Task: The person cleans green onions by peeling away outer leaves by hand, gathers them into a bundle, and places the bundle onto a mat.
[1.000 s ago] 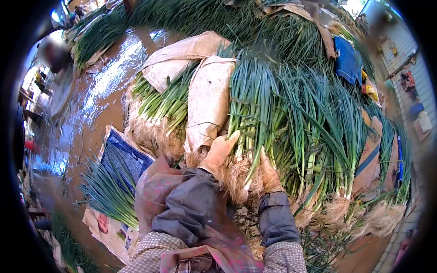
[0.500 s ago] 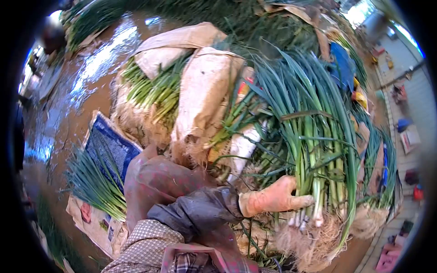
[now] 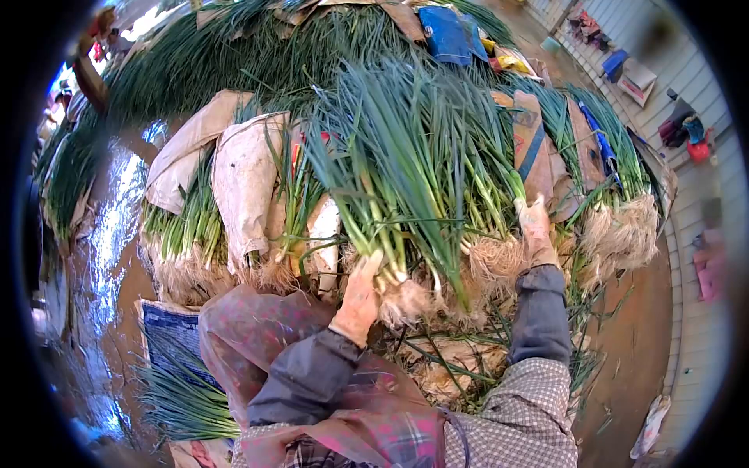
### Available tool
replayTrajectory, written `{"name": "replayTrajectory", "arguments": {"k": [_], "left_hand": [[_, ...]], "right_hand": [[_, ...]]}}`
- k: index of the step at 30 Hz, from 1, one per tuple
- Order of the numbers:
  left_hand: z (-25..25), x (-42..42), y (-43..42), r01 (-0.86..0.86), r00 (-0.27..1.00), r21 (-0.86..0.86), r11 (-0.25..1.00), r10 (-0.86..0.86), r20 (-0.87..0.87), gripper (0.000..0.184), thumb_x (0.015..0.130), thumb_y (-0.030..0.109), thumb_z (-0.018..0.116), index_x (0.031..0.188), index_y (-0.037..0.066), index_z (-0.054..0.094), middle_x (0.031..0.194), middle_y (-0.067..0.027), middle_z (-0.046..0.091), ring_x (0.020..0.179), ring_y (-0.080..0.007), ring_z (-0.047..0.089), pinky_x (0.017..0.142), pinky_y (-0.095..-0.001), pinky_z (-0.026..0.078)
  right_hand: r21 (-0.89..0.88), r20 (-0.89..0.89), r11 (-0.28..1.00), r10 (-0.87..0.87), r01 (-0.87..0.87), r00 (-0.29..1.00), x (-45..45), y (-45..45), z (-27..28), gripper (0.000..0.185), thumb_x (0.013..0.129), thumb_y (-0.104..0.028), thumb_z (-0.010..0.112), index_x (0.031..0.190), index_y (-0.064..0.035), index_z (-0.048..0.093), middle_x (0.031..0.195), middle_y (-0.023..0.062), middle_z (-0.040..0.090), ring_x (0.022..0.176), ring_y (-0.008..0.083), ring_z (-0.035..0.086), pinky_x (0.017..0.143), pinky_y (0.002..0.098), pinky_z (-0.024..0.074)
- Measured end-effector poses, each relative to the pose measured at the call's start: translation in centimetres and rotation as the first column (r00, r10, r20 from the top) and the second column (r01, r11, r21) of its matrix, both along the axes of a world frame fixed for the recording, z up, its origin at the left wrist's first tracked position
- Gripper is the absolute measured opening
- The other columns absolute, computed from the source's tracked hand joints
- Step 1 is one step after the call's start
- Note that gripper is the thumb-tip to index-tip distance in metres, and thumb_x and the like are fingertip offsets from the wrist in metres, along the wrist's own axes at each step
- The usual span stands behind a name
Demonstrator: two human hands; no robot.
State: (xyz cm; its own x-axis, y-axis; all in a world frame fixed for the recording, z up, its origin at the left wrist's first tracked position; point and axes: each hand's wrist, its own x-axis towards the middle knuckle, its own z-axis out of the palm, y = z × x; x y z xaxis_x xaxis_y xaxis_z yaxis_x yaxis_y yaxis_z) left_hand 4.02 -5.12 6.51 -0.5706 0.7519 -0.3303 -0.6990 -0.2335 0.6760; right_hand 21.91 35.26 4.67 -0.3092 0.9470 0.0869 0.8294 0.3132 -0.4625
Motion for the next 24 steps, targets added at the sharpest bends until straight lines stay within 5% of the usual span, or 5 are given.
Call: {"name": "replayTrajectory", "arguments": {"k": [2,4,9,14,24], "left_hand": [[-3.8,1.8,-2.1,0.039,0.944,0.085,0.996,-0.064,0.322,0.032,0.096,0.018,0.048,0.119,-0.003,0.053,0.104,-0.0101,0.062,0.098,-0.0184,0.063,0.084,-0.0328,0.054],[-5.0,3.4,-2.8,-0.049,0.892,0.177,0.983,-0.037,0.450,0.031,0.092,0.007,0.052,0.121,-0.004,0.053,0.116,-0.0128,0.061,0.102,-0.0213,0.062,0.090,-0.0353,0.052],[-2.2,3.2,-3.1,-0.095,0.895,-0.001,0.995,0.086,0.437,0.024,0.093,0.007,0.051,0.116,0.000,0.055,0.097,-0.0088,0.064,0.085,-0.0159,0.064,0.072,-0.0268,0.054],[-1.2,5.5,-7.1,0.182,0.932,-0.001,0.983,-0.172,0.320,0.036,0.096,0.019,0.052,0.130,0.006,0.048,0.091,-0.0033,0.064,0.062,-0.0052,0.048,0.053,-0.0177,0.037],[-3.1,7.1,-9.8,0.090,0.922,0.194,0.977,-0.155,0.355,0.036,0.100,0.025,0.046,0.132,0.008,0.048,0.075,0.0040,0.050,0.061,-0.0053,0.044,0.053,-0.0211,0.036]], "right_hand": [[0.481,0.048,0.876,-0.054,0.024,0.997,-4.6,-10.2,9.1,0.050,0.090,-0.026,0.060,0.132,-0.0025,0.046,0.125,0.0207,0.056,0.116,0.0317,0.054,0.096,0.0376,0.0432],[0.572,-0.025,0.734,0.462,-0.366,0.887,-7.2,-17.4,11.1,0.051,0.083,-0.025,0.065,0.128,-0.0048,0.052,0.126,0.0137,0.055,0.118,0.0261,0.051,0.106,0.0408,0.0334],[0.047,0.739,0.215,0.650,-0.975,0.179,-8.2,-23.0,3.0,0.063,0.083,-0.045,0.061,0.138,-0.0239,0.040,0.149,-0.0013,0.034,0.139,0.0157,0.028,0.117,0.0446,0.0097],[0.157,0.370,0.467,0.789,-0.870,0.490,-8.9,-13.0,5.9,0.072,0.073,-0.013,0.070,0.136,-0.0283,0.038,0.138,-0.0049,0.046,0.134,0.0163,0.035,0.118,0.0421,0.0094],[0.193,0.728,0.576,0.459,-0.794,0.509,-10.2,-18.4,13.3,0.055,0.084,-0.034,0.065,0.134,-0.0243,0.046,0.145,0.0015,0.039,0.133,0.0214,0.033,0.115,0.0440,0.0157]]}}
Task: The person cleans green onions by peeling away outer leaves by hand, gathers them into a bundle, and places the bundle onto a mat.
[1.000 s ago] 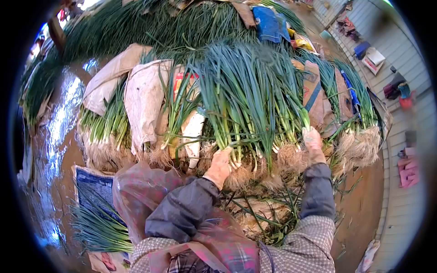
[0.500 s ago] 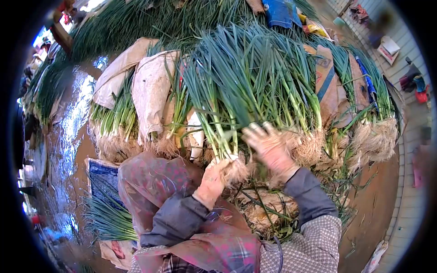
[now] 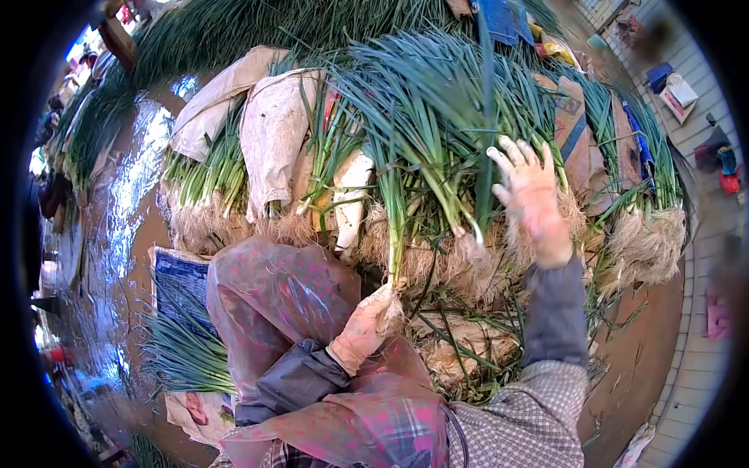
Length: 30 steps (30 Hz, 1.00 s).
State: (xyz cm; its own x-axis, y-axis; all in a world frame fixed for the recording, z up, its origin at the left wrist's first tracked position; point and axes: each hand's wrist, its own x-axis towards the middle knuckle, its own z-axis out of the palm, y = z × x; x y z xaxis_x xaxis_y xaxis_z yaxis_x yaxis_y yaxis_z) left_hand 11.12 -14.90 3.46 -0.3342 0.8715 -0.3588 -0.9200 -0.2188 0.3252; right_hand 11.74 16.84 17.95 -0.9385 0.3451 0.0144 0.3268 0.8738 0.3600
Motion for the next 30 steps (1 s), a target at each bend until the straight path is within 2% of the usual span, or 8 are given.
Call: {"name": "replayTrajectory", "arguments": {"k": [2,6,8,13,16,25,27,30], "left_hand": [[2.0,-0.3,-0.2,-0.040,0.996,0.001,0.999,0.040,0.081,0.036,0.100,0.023,0.046,0.132,0.009,0.048,0.074,0.0059,0.046,0.063,-0.0038,0.045,0.054,-0.0203,0.039],[0.1,0.0,-0.7,-0.012,0.991,0.053,0.999,0.005,0.135,0.034,0.100,0.021,0.044,0.132,0.009,0.049,0.082,0.0069,0.050,0.067,-0.0035,0.046,0.057,-0.0188,0.040],[0.0,0.4,-0.8,0.006,0.994,0.006,1.000,-0.006,0.107,0.033,0.100,0.019,0.045,0.131,0.009,0.050,0.085,0.0067,0.052,0.069,-0.0034,0.047,0.057,-0.0186,0.040],[0.0,0.1,-1.1,-0.158,0.985,0.005,0.987,0.158,0.071,0.031,0.099,0.015,0.046,0.130,0.009,0.051,0.088,0.0060,0.053,0.068,-0.0034,0.046,0.056,-0.0184,0.039],[-0.6,0.1,-1.1,-0.173,0.976,-0.029,0.985,0.175,0.131,0.033,0.100,0.014,0.045,0.133,0.008,0.047,0.089,0.0047,0.052,0.068,-0.0048,0.045,0.057,-0.0191,0.039],[0.4,0.2,-0.4,-0.240,0.890,-0.155,0.958,0.153,-0.430,0.042,0.100,0.015,0.043,0.140,0.004,0.039,0.091,0.0040,0.051,0.073,-0.0046,0.045,0.061,-0.0195,0.038],[0.4,0.1,-0.6,-0.201,0.943,-0.178,0.963,0.141,-0.300,0.043,0.100,0.016,0.044,0.141,0.004,0.038,0.082,0.0073,0.049,0.065,-0.0018,0.041,0.055,-0.0171,0.035],[-0.7,0.0,-1.0,-0.174,0.973,-0.130,0.976,0.151,-0.173,0.040,0.099,0.016,0.046,0.138,0.004,0.043,0.076,0.0069,0.048,0.061,-0.0026,0.039,0.053,-0.0173,0.034]], "right_hand": [[-0.727,-0.357,0.683,-0.285,-0.073,0.890,1.2,-5.5,0.4,0.038,0.086,-0.038,0.062,0.116,-0.0148,0.060,0.122,0.0035,0.060,0.104,0.0204,0.059,0.096,0.0351,0.0449],[-0.957,0.287,-0.039,-0.252,0.286,0.924,0.7,-11.5,-5.7,0.057,0.089,-0.039,0.061,0.134,-0.0074,0.045,0.119,0.0158,0.061,0.113,0.0300,0.057,0.097,0.0340,0.0471],[-0.980,0.154,-0.182,-0.411,0.085,0.899,-1.0,-12.8,-10.3,0.045,0.091,-0.033,0.059,0.122,-0.0012,0.052,0.109,0.0182,0.064,0.100,0.0297,0.063,0.084,0.0326,0.0510],[-0.513,-0.653,0.852,-0.313,-0.099,0.690,-3.7,-14.3,-18.7,0.029,0.091,-0.033,0.057,0.069,-0.0130,0.058,0.048,0.0050,0.054,0.036,0.0219,0.050,0.038,0.0349,0.0406],[-0.180,-0.673,0.978,-0.046,-0.103,0.738,-1.4,-15.0,-16.1,0.031,0.088,-0.024,0.062,0.062,-0.0129,0.050,0.042,0.0056,0.044,0.034,0.0206,0.045,0.036,0.0342,0.0359],[-0.512,-0.574,0.610,0.280,-0.605,0.769,6.7,-19.9,-7.6,0.033,0.088,-0.021,0.061,0.060,-0.0109,0.048,0.044,0.0029,0.043,0.033,0.0174,0.043,0.033,0.0330,0.0356],[-0.978,-0.207,0.098,-0.425,-0.182,0.881,6.3,-19.5,-6.4,0.032,0.094,-0.024,0.054,0.068,-0.0061,0.055,0.051,0.0017,0.052,0.042,0.0097,0.050,0.035,0.0258,0.0385],[-0.966,-0.156,-0.096,-0.527,-0.240,0.836,3.2,-16.5,-5.1,0.035,0.099,-0.031,0.043,0.081,-0.0063,0.059,0.063,0.0026,0.058,0.046,0.0077,0.049,0.042,0.0237,0.0415]]}}
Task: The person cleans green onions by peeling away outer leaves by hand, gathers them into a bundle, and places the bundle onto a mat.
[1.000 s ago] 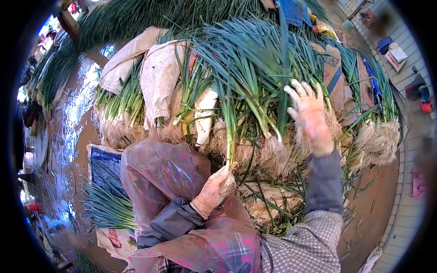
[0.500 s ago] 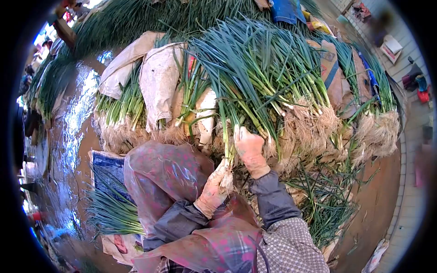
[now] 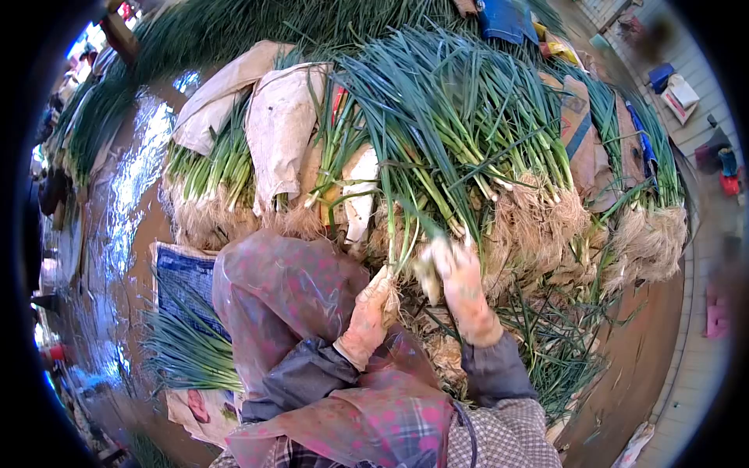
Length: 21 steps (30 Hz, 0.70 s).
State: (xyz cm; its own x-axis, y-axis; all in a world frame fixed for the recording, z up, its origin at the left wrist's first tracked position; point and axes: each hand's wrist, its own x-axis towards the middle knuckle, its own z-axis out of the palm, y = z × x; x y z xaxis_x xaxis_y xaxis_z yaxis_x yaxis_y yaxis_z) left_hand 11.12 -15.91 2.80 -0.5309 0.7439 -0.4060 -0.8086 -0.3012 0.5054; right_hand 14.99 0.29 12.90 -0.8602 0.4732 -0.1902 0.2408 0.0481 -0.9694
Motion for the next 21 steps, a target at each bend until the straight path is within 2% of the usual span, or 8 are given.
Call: {"name": "replayTrajectory", "arguments": {"k": [3,5,6,7,10,16,17,21], "left_hand": [[1.5,0.4,0.9,-0.046,0.992,-0.164,0.985,0.026,-0.123,0.039,0.099,0.015,0.048,0.136,0.004,0.046,0.074,0.0075,0.048,0.060,-0.0024,0.039,0.053,-0.0180,0.035],[1.1,1.0,1.2,-0.067,0.990,-0.170,0.983,0.044,-0.134,0.037,0.096,0.011,0.052,0.133,0.003,0.050,0.078,0.0065,0.050,0.062,-0.0028,0.041,0.054,-0.0183,0.037],[1.2,1.2,1.3,-0.059,0.981,-0.199,0.978,0.019,-0.195,0.037,0.095,0.009,0.053,0.132,0.003,0.051,0.080,0.0059,0.052,0.064,-0.0029,0.042,0.056,-0.0184,0.038],[1.3,1.3,1.2,-0.054,0.967,-0.229,0.972,-0.007,-0.256,0.037,0.095,0.007,0.053,0.132,0.002,0.051,0.083,0.0052,0.054,0.066,-0.0030,0.044,0.057,-0.0185,0.039],[0.9,1.1,1.2,-0.109,0.975,-0.214,0.971,0.062,-0.215,0.036,0.095,0.005,0.053,0.131,0.001,0.051,0.087,0.0040,0.056,0.067,-0.0030,0.046,0.058,-0.0180,0.040],[0.1,0.7,1.3,-0.109,0.992,-0.192,0.975,0.093,-0.090,0.034,0.096,0.009,0.052,0.129,0.001,0.052,0.077,0.0061,0.052,0.062,-0.0034,0.042,0.055,-0.0179,0.038],[0.2,1.0,1.3,-0.090,0.993,-0.209,0.974,0.070,-0.099,0.034,0.096,0.010,0.052,0.129,0.001,0.052,0.075,0.0065,0.050,0.061,-0.0035,0.041,0.055,-0.0179,0.038],[0.4,1.6,1.9,-0.110,0.933,-0.311,0.944,-0.010,-0.360,0.034,0.092,0.003,0.057,0.125,-0.001,0.056,0.084,0.0031,0.059,0.068,-0.0027,0.049,0.057,-0.0184,0.042]], "right_hand": [[0.099,0.204,0.988,-0.141,0.122,0.969,-5.0,2.6,-4.2,0.027,0.099,-0.025,0.042,0.091,-0.0078,0.061,0.083,0.0075,0.063,0.069,0.0139,0.058,0.065,0.0296,0.0495],[-0.859,0.086,0.449,-0.347,0.247,0.934,-7.8,4.4,-8.0,0.027,0.099,-0.026,0.043,0.094,-0.0078,0.061,0.087,0.0076,0.064,0.086,0.0199,0.062,0.072,0.0335,0.0509],[-0.154,0.230,0.973,-0.131,0.169,0.964,-9.0,3.7,-6.6,0.028,0.098,-0.028,0.044,0.091,-0.0091,0.064,0.076,0.0081,0.063,0.078,0.0212,0.064,0.066,0.0335,0.0508],[0.596,0.473,0.766,-0.094,-0.240,0.876,-9.7,3.1,-5.8,0.029,0.098,-0.029,0.046,0.089,-0.0104,0.066,0.066,0.0086,0.062,0.070,0.0225,0.065,0.060,0.0335,0.0506],[0.916,0.222,0.371,-0.153,-0.152,0.963,-9.6,2.3,-9.0,0.029,0.096,-0.032,0.050,0.087,-0.0100,0.067,0.053,0.0070,0.056,0.050,0.0202,0.059,0.046,0.0318,0.0462],[0.380,-0.087,0.911,-0.136,0.159,0.987,-3.5,-1.8,-10.3,0.043,0.095,-0.044,0.047,0.087,-0.0072,0.068,0.069,0.0076,0.067,0.056,0.0120,0.061,0.048,0.0254,0.0481],[0.293,0.210,0.954,-0.127,0.062,0.969,-4.1,-1.7,-5.6,0.044,0.094,-0.046,0.050,0.096,-0.0059,0.069,0.082,0.0107,0.069,0.067,0.0126,0.065,0.056,0.0236,0.0495],[0.706,0.510,0.592,-0.046,-0.388,0.859,-7.5,2.4,-6.6,0.043,0.087,-0.044,0.061,0.110,-0.0075,0.063,0.082,0.0081,0.069,0.068,0.0204,0.065,0.061,0.0342,0.0511]]}}
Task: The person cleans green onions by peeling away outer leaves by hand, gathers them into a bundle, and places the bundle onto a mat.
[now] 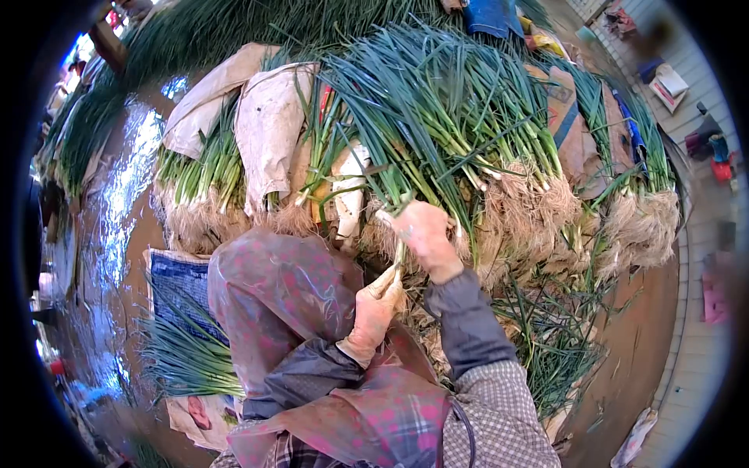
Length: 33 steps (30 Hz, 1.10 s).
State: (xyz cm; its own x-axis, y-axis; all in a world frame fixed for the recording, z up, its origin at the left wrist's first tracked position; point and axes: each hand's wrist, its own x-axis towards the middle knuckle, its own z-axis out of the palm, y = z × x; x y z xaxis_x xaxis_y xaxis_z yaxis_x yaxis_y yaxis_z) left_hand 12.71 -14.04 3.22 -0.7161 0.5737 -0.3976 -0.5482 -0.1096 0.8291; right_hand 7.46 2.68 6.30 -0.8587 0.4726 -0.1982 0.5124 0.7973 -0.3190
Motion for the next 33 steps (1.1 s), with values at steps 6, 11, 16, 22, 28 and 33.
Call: {"name": "replayTrajectory", "arguments": {"k": [6,11,16,22,28,33], "left_hand": [[-1.1,-0.2,-0.2,-0.107,0.994,0.021,0.994,0.108,-0.010,0.033,0.090,0.003,0.059,0.123,-0.004,0.058,0.094,0.0008,0.063,0.076,-0.0029,0.052,0.064,-0.0188,0.046],[-0.8,-0.4,-0.7,-0.050,0.998,-0.049,0.998,0.049,-0.024,0.036,0.090,0.001,0.057,0.126,-0.006,0.054,0.109,-0.0041,0.063,0.090,-0.0067,0.055,0.078,-0.0197,0.046],[-0.6,0.0,-0.5,-0.034,0.995,-0.040,0.999,0.030,-0.095,0.037,0.092,0.002,0.054,0.128,-0.006,0.052,0.108,-0.0036,0.063,0.087,-0.0066,0.055,0.075,-0.0195,0.046],[-1.4,-0.3,-1.3,0.013,1.000,0.015,1.000,-0.013,-0.013,0.033,0.094,0.005,0.053,0.126,-0.001,0.055,0.090,0.0003,0.062,0.073,-0.0041,0.052,0.062,-0.0192,0.045],[0.2,-0.7,-0.6,-0.048,0.958,0.111,0.993,0.014,0.286,0.031,0.097,0.011,0.050,0.127,0.004,0.053,0.077,0.0050,0.054,0.059,-0.0033,0.046,0.049,-0.0175,0.036],[3.7,-1.3,-2.8,-0.108,0.793,0.554,0.826,-0.264,0.548,0.013,0.097,0.019,0.051,0.097,0.007,0.058,0.070,0.0018,0.052,0.056,-0.0075,0.049,0.046,-0.0214,0.037]], "right_hand": [[0.521,-0.137,0.833,0.296,-0.185,0.945,-0.5,-1.1,-5.0,0.034,0.093,-0.036,0.051,0.080,-0.0084,0.066,0.053,0.0086,0.056,0.044,0.0243,0.057,0.041,0.0368,0.0420],[0.022,0.022,0.998,0.055,-0.055,0.998,2.0,-2.6,-1.3,0.060,0.086,-0.062,0.048,0.083,-0.0048,0.067,0.066,0.0192,0.064,0.065,0.0376,0.064,0.059,0.0460,0.0494],[0.309,-0.103,0.918,0.290,-0.247,0.951,1.9,-2.6,-3.4,0.031,0.082,-0.037,0.060,0.071,-0.0085,0.064,0.060,0.0151,0.061,0.057,0.0347,0.062,0.050,0.0437,0.0461],[0.370,-0.295,0.758,0.644,-0.537,0.706,6.0,-3.5,-1.1,0.018,0.081,-0.021,0.061,0.067,-0.0106,0.059,0.048,0.0077,0.052,0.045,0.0246,0.055,0.042,0.0378,0.0408],[-0.847,-0.459,0.489,-0.480,-0.207,0.747,11.6,-4.6,7.5,0.017,0.094,-0.017,0.055,0.087,-0.0045,0.064,0.065,0.0018,0.062,0.047,0.0079,0.056,0.039,0.0197,0.0434],[-0.380,-0.783,0.669,-0.600,0.639,0.163,25.1,2.7,11.2,0.029,0.095,-0.024,0.047,0.106,-0.0045,0.065,0.067,-0.0025,0.050,0.058,0.0075,0.043,0.050,0.0206,0.0368]]}}
